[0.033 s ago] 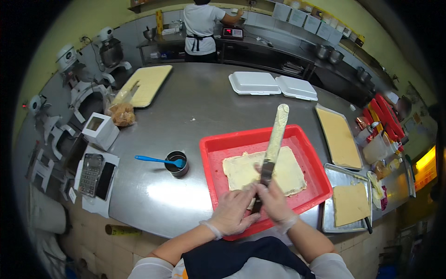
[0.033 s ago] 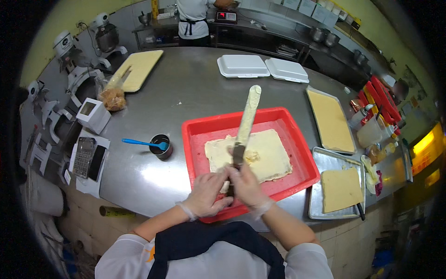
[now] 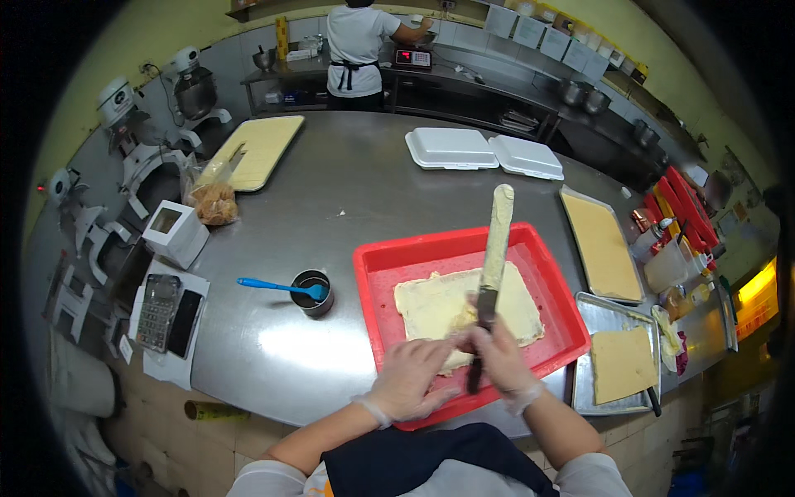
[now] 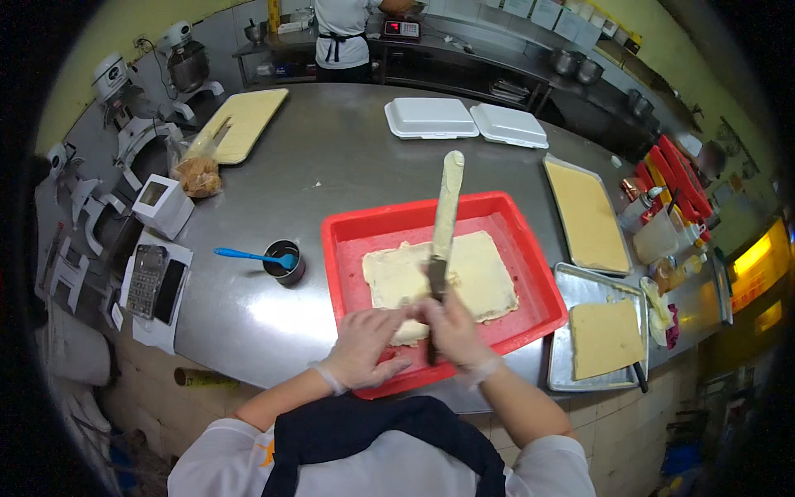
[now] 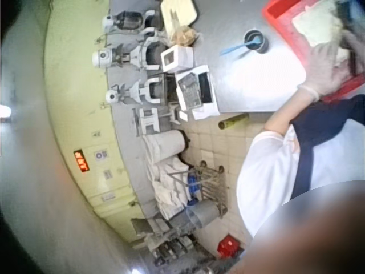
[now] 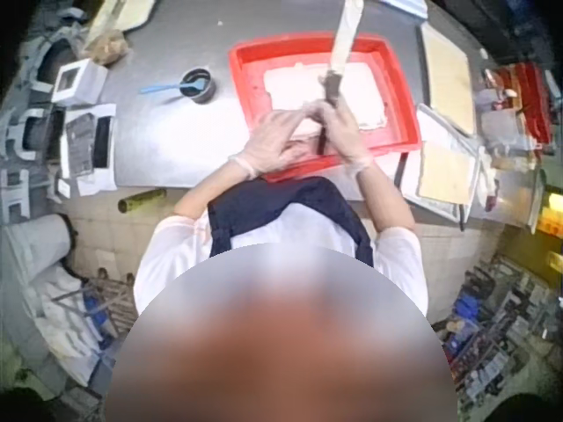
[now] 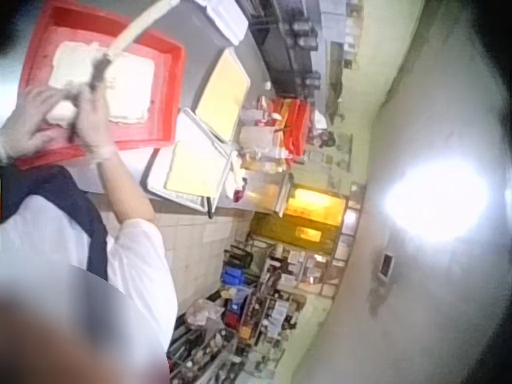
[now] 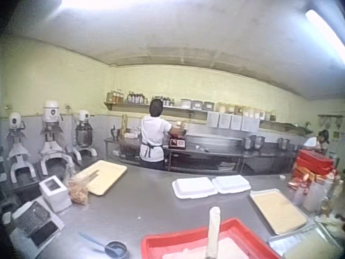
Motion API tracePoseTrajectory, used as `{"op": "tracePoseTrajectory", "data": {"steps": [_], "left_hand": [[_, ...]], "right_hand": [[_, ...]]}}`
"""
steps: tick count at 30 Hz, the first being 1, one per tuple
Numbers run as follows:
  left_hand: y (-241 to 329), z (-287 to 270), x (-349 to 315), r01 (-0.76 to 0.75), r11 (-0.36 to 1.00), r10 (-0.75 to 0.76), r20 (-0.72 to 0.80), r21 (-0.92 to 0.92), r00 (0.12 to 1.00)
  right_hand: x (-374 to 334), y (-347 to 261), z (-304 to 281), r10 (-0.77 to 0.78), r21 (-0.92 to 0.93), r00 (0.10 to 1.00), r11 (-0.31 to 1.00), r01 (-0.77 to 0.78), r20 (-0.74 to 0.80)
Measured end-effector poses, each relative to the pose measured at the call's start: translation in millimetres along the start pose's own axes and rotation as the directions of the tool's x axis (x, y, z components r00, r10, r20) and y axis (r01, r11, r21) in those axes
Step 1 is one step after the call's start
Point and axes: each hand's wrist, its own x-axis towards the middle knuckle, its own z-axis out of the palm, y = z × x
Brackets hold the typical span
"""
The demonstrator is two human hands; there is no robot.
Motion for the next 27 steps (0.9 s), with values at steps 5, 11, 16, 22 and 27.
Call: {"op": "tracePoseTrajectory", "data": {"steps": [5, 11, 16, 22, 27], "left_hand": [[-46.9, 24.9, -14.6, 0.482, 0.854, -0.506, -0.524, -0.195, 0.685], [-109.7, 30.1, 30.2, 0.349, 0.614, -0.740, -0.362, -0.708, 0.566], [-134.5, 12.3, 49.5, 0.286, 0.474, -0.715, -0.174, -0.833, 0.677], [-129.9, 18.1, 46.2, 0.190, 0.383, -0.750, -0.184, -0.904, 0.635], [-116.7, 21.1, 43.6, 0.286, 0.431, -0.789, -0.203, -0.856, 0.580]], "right_hand": [[-2.5, -2.1, -102.7, -0.269, -0.863, 0.941, 0.405, 0.302, 0.203], [18.7, 1.5, -105.8, 0.223, -0.975, 0.955, -0.060, 0.213, 0.195], [46.7, 17.8, -125.1, 0.137, -0.989, 0.991, -0.148, 0.012, -0.008], [45.6, 25.3, -143.3, 0.235, -0.953, 0.941, 0.121, -0.278, -0.245], [39.4, 9.8, -147.1, 0.342, -0.942, 0.926, 0.230, -0.244, -0.157]]}}
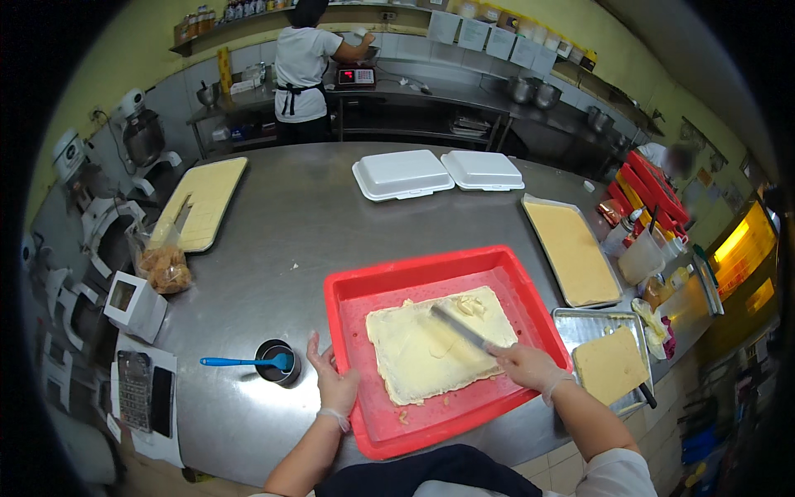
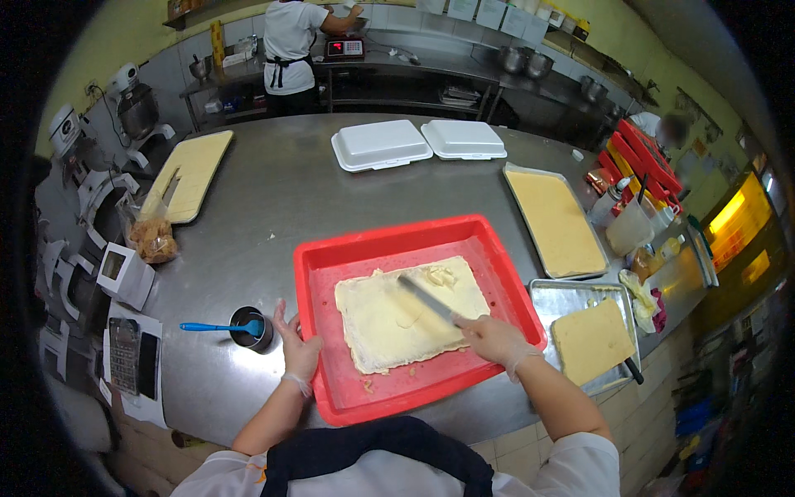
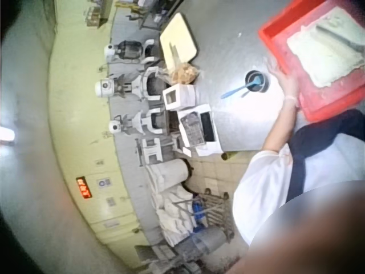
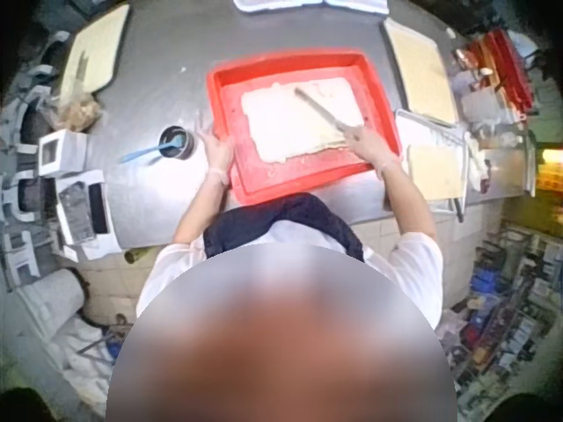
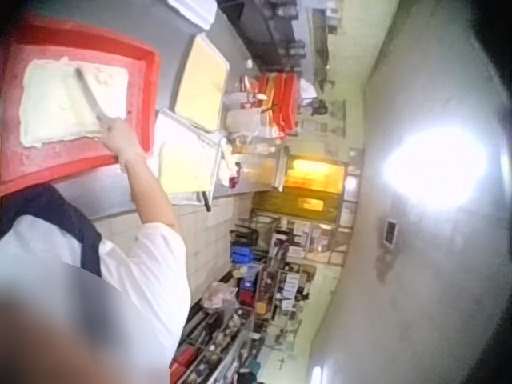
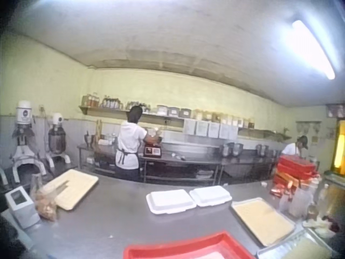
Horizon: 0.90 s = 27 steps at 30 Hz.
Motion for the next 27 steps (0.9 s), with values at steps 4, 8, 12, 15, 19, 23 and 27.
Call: {"op": "tracePoseTrajectory", "data": {"steps": [4, 8, 12, 15, 19, 23, 27], "left_hand": [[-7.8, 12.0, -19.2, -0.015, 0.989, 0.006, -0.057, -0.150, 0.998], [-18.5, 18.4, -29.3, -0.050, 0.975, 0.026, -0.113, -0.215, 0.993], [-22.4, 20.2, -31.8, -0.075, 0.980, 0.052, -0.129, -0.183, 0.990], [-23.5, 23.7, -33.6, -0.076, 0.986, 0.056, -0.134, -0.145, 0.989], [-19.1, 22.5, -36.5, -0.128, 0.991, 0.131, -0.164, 0.030, 0.978], [-7.8, 15.1, -33.1, -0.409, 0.818, 0.496, -0.136, 0.404, 0.857], [0.4, 22.8, -17.4, -0.585, 0.773, 0.612, -0.048, 0.243, 0.789]], "right_hand": [[20.5, 13.8, -14.4, 0.104, 0.081, 0.964, 0.993, -0.086, -0.246], [44.7, 8.4, -2.6, 0.084, 0.216, 0.995, 0.974, -0.071, -0.052], [38.8, -37.2, 26.1, -0.009, 0.163, 1.000, 0.987, 0.004, 0.030], [29.7, -83.3, 47.5, -0.064, -0.053, 0.998, 0.996, 0.065, 0.012], [23.1, -107.4, 34.3, 0.038, -0.308, 0.993, 0.949, -0.070, -0.108], [10.4, -112.3, 20.9, 0.038, -0.239, 0.964, 0.966, -0.104, -0.263], [3.5, -130.2, 50.1, -0.149, -0.262, 0.983, 0.958, 0.117, -0.106]]}}
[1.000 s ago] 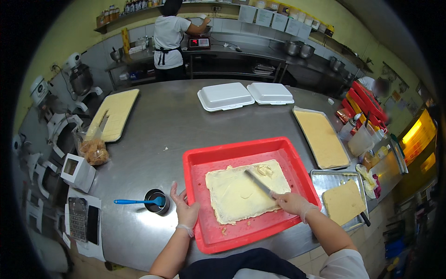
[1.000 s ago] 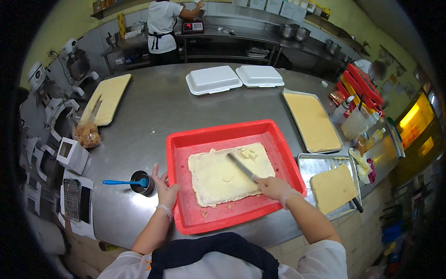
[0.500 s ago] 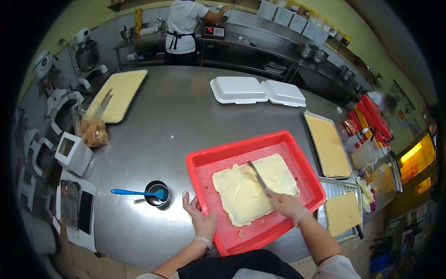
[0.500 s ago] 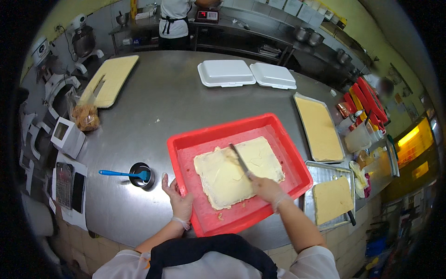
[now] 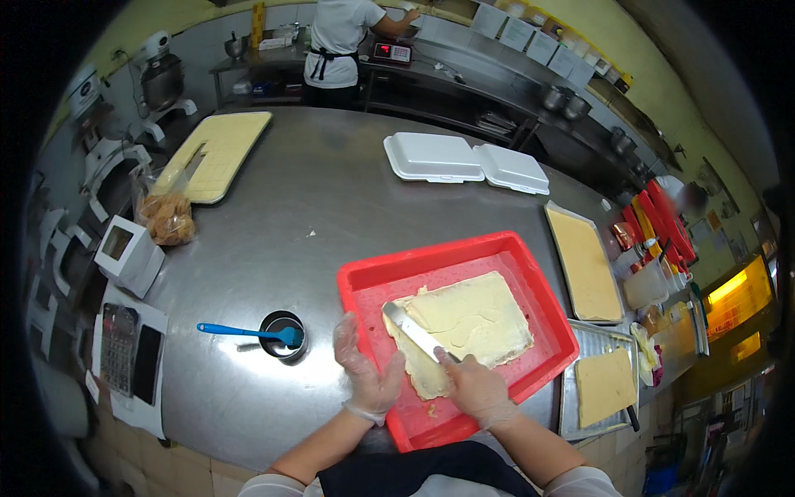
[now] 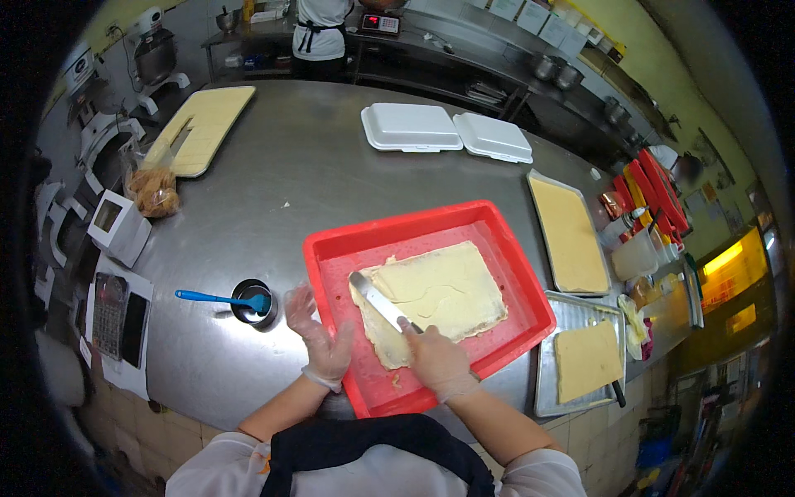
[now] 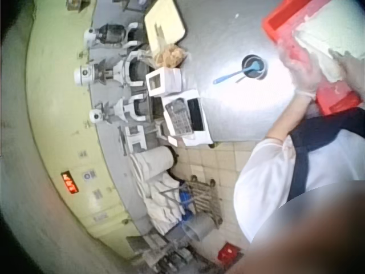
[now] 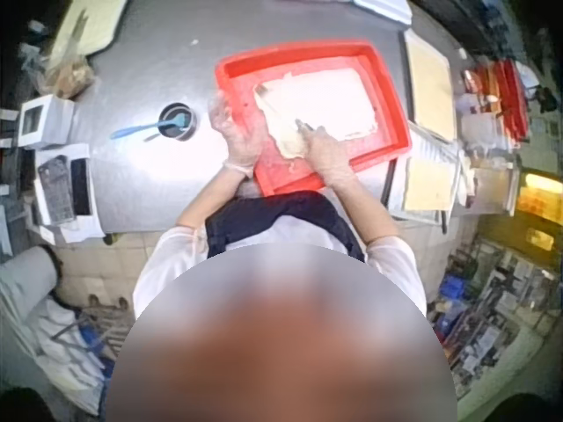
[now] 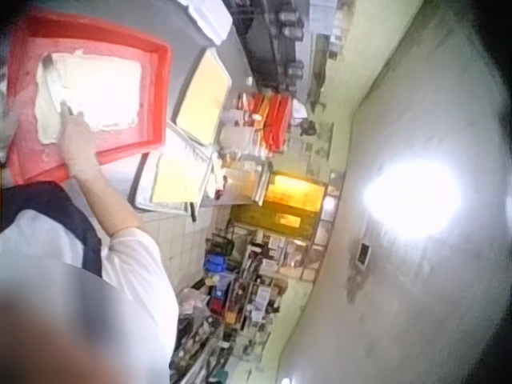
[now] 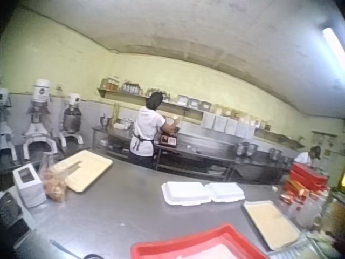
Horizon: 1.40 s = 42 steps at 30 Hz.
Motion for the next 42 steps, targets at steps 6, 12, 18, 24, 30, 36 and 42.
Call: {"op": "tracePoseTrajectory", "data": {"steps": [6, 12, 18, 24, 30, 36, 42], "left_hand": [[-4.9, 10.9, 10.1, 0.015, 1.000, -0.015, 0.164, 0.000, 0.986], [-2.3, 9.3, 10.6, 0.068, 0.994, -0.083, 0.201, 0.081, 0.976], [0.3, 6.4, 12.9, 0.015, 0.987, -0.049, 0.217, 0.158, 0.975], [2.0, 6.8, 15.1, -0.002, 0.984, -0.044, 0.254, 0.179, 0.966], [4.3, 5.2, 15.5, -0.028, 0.980, -0.028, 0.274, 0.198, 0.961], [2.5, 4.5, 14.6, -0.043, 0.989, 0.006, 0.245, 0.144, 0.970], [9.1, -22.7, -17.2, -0.046, 0.978, 0.121, 0.373, -0.201, 0.920]], "right_hand": [[21.8, 45.6, 2.0, 0.290, -0.081, 0.956, 0.953, -0.292, -0.037], [39.4, 107.2, -22.3, 0.446, -0.044, 0.895, 0.894, -0.445, 0.015], [37.2, 135.5, -10.9, 0.369, 0.393, 0.925, 0.840, -0.374, 0.090], [49.3, 183.4, -0.2, 0.354, 0.481, 0.935, 0.825, -0.296, -0.032], [51.0, 171.3, 2.4, 0.176, 0.526, 0.975, 0.821, -0.220, 0.133], [23.6, 83.9, -3.8, 0.192, 0.207, 0.966, 0.952, -0.226, 0.171], [34.6, 113.1, -30.6, 0.462, 0.127, 0.884, 0.875, -0.467, 0.063]]}}
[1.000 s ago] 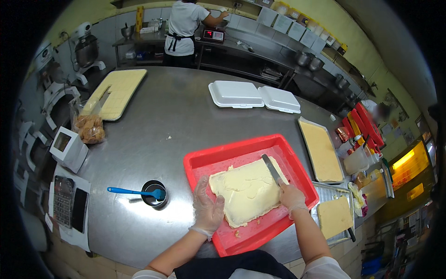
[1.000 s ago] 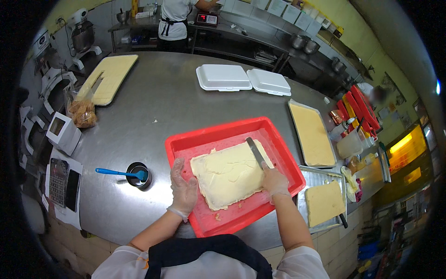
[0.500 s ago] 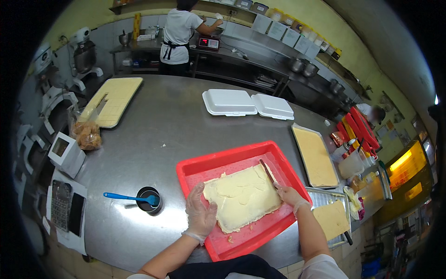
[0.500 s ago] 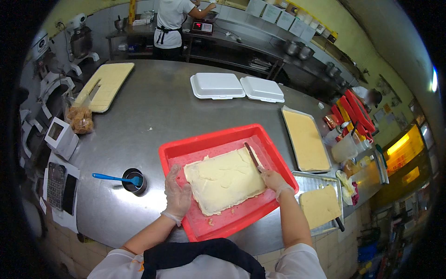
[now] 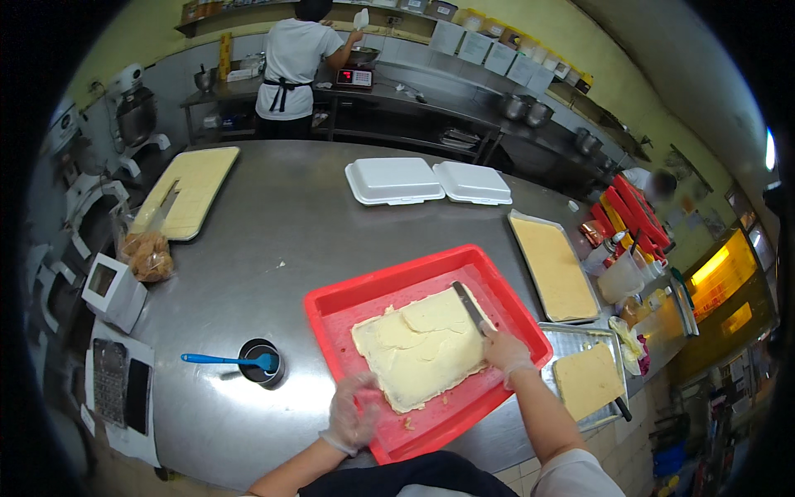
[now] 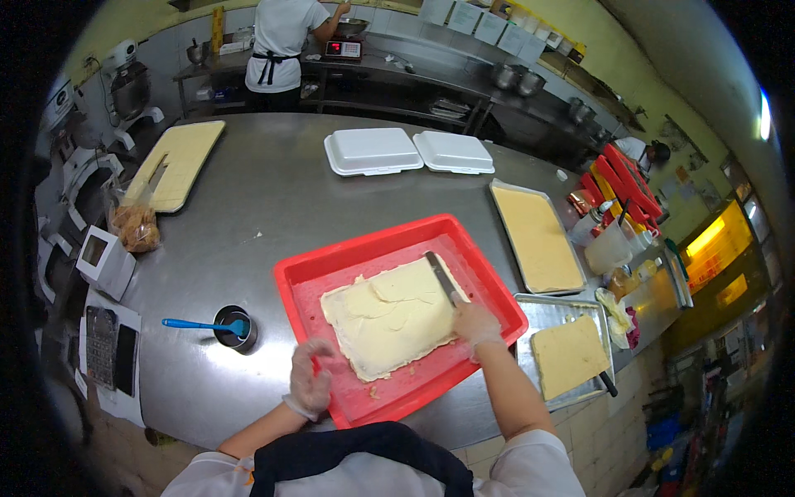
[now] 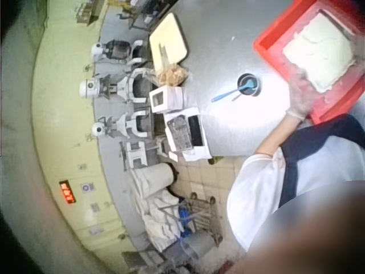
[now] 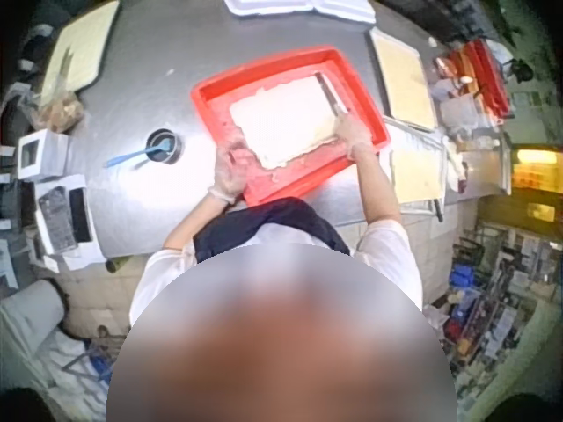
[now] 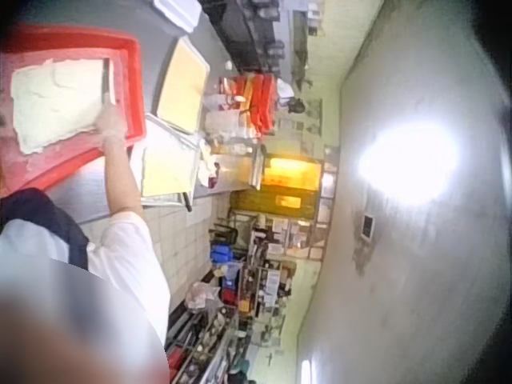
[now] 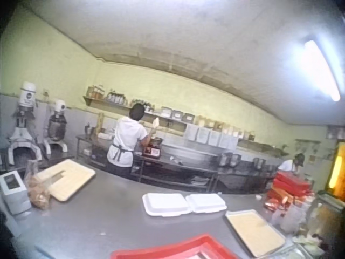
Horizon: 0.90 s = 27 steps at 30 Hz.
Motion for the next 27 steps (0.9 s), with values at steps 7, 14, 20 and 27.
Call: {"op": "tracePoseTrajectory", "data": {"steps": [7, 14, 20, 27], "left_hand": [[-11.0, -2.5, -18.7, -0.177, 0.975, 0.205, 0.242, -0.132, 0.948], [-19.2, -41.4, 22.0, -0.045, 0.996, -0.006, 0.568, 0.076, 0.823], [-18.0, -78.1, 87.3, 0.118, 0.981, -0.167, 0.362, 0.155, 0.917], [13.0, -11.5, 18.2, 0.127, 0.989, -0.116, 0.130, -0.078, 0.985]], "right_hand": [[-17.2, -37.0, 47.2, -0.388, 0.342, 0.909, 0.884, 0.319, 0.154], [-20.0, -83.6, 32.8, -0.402, -0.019, 0.910, 0.914, 0.406, 0.103], [24.0, -63.6, 23.0, -0.494, -0.074, 0.867, 0.864, 0.498, 0.065], [25.6, -52.9, 10.0, -0.536, -0.258, 0.843, 0.808, 0.529, 0.051]]}}
